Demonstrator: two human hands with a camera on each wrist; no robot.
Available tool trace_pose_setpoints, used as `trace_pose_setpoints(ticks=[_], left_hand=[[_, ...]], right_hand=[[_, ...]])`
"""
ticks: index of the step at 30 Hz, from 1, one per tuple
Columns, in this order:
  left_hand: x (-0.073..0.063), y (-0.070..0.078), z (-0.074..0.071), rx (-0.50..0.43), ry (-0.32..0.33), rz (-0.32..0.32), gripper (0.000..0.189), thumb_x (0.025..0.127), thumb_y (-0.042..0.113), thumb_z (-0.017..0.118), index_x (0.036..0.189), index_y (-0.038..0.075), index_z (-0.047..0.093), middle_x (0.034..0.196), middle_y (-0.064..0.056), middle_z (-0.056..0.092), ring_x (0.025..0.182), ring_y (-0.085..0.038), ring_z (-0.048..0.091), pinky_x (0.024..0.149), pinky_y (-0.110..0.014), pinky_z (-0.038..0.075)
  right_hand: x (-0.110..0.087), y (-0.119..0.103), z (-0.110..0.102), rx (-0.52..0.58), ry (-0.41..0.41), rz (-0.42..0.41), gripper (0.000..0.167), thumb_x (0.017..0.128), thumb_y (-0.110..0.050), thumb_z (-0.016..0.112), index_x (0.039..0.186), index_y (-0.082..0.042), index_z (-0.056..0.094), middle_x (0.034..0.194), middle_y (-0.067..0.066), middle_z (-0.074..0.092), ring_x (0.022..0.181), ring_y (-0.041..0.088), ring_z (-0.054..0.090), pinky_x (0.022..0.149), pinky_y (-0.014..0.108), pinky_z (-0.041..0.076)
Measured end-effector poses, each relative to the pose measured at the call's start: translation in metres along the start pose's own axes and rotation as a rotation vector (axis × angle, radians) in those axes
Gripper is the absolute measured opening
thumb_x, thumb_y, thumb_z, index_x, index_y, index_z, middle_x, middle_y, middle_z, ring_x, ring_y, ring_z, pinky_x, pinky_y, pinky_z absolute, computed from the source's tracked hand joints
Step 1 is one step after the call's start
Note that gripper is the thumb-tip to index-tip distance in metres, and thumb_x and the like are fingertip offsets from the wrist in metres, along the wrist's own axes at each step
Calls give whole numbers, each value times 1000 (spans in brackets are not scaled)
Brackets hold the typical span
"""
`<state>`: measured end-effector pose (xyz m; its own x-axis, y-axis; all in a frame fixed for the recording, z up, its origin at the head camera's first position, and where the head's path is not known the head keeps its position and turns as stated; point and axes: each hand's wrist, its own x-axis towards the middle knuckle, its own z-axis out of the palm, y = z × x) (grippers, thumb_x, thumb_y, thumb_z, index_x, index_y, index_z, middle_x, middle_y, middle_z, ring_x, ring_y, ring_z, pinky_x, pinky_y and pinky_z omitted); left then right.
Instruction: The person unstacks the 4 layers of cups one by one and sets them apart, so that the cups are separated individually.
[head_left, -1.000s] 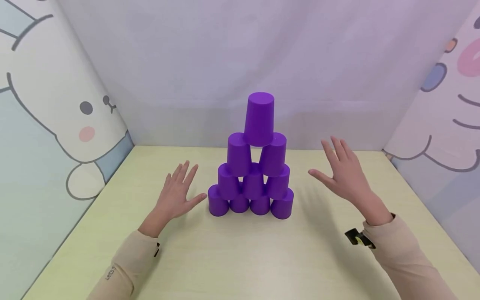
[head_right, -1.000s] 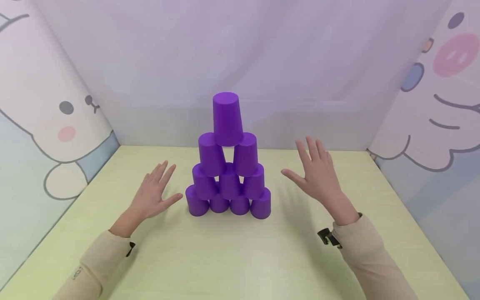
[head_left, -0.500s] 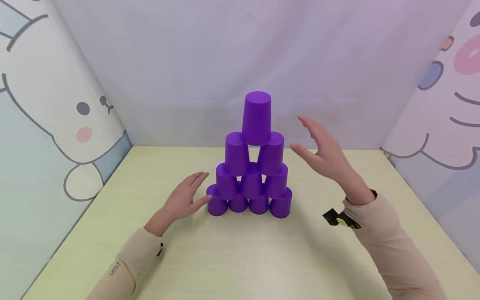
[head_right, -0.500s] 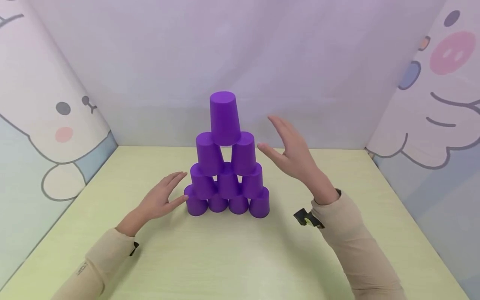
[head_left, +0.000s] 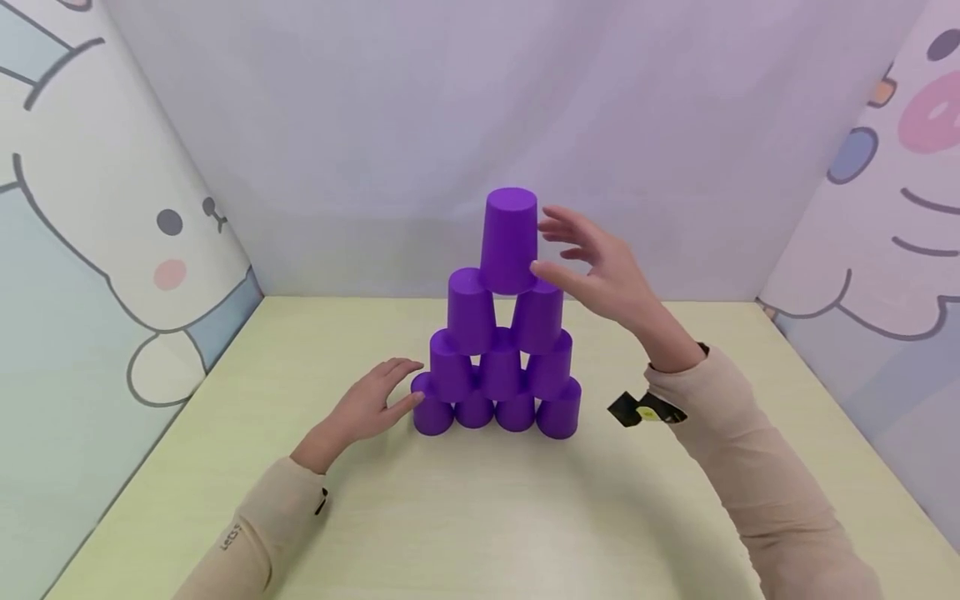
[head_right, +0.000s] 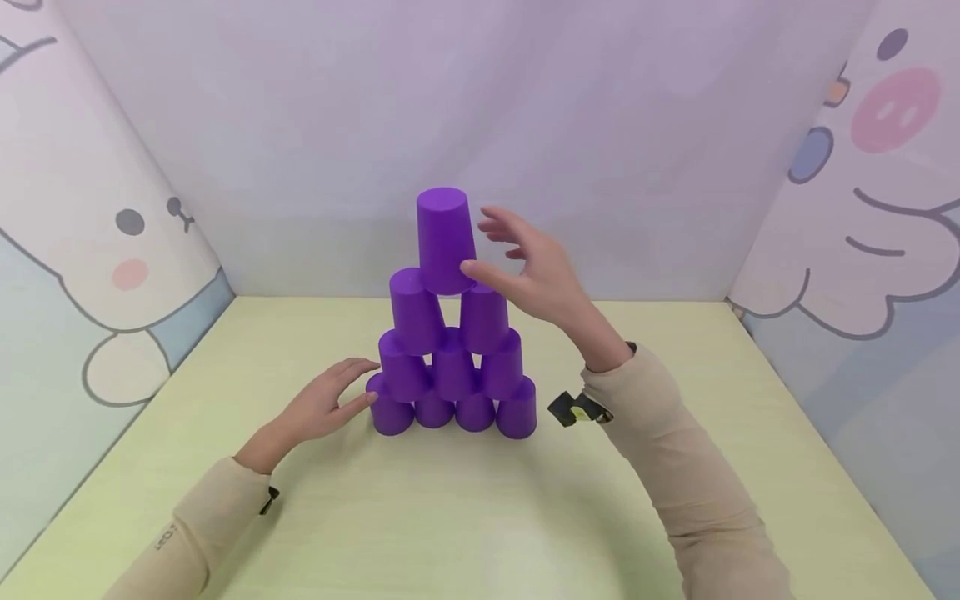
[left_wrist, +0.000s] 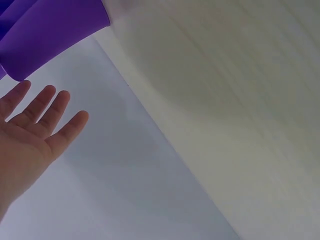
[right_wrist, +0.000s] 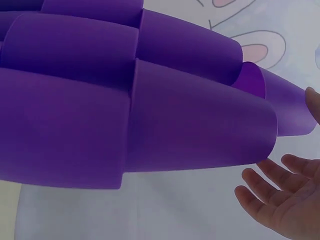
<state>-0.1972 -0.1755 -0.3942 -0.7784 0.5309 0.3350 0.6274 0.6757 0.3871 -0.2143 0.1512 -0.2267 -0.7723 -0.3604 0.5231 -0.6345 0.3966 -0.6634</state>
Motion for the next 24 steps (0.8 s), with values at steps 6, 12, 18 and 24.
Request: trace_pose_setpoints(ticks=[6, 12, 18, 24], left_hand=[[1, -3, 3, -64, -1, 26, 36, 90, 22, 56, 121, 3, 53, 117, -11, 57, 111, -28, 51, 91, -44, 40], [3, -2, 4, -142, -12, 6, 35, 90, 19, 57, 119, 0, 55, 113, -11, 59, 106, -25, 55, 90, -42, 41], [6, -2, 5, -189, -13, 22, 32, 90, 17, 57, 117, -1, 55, 109, -9, 62, 100, -24, 57, 86, -45, 43], [7, -2, 2, -242, -43, 0, 30, 91, 16, 57, 117, 2, 54, 106, -8, 63, 96, -24, 59, 78, -49, 46]], right_hand=[[11, -8, 6, 82, -30, 52, 60, 82, -20, 68, 136, -13, 41, 123, 7, 55, 112, 17, 50, 92, 35, 40], [18, -10, 11, 142, -48, 49, 54, 80, -18, 71, 128, -11, 49, 112, 4, 59, 101, 15, 55, 87, 32, 43], [21, -12, 13, 155, -38, 61, 48, 79, -18, 71, 123, -7, 53, 105, 7, 60, 94, 17, 56, 86, 33, 43], [22, -17, 11, 185, -3, 40, 47, 80, -13, 69, 122, -4, 52, 104, 10, 60, 91, 19, 56, 85, 35, 43]])
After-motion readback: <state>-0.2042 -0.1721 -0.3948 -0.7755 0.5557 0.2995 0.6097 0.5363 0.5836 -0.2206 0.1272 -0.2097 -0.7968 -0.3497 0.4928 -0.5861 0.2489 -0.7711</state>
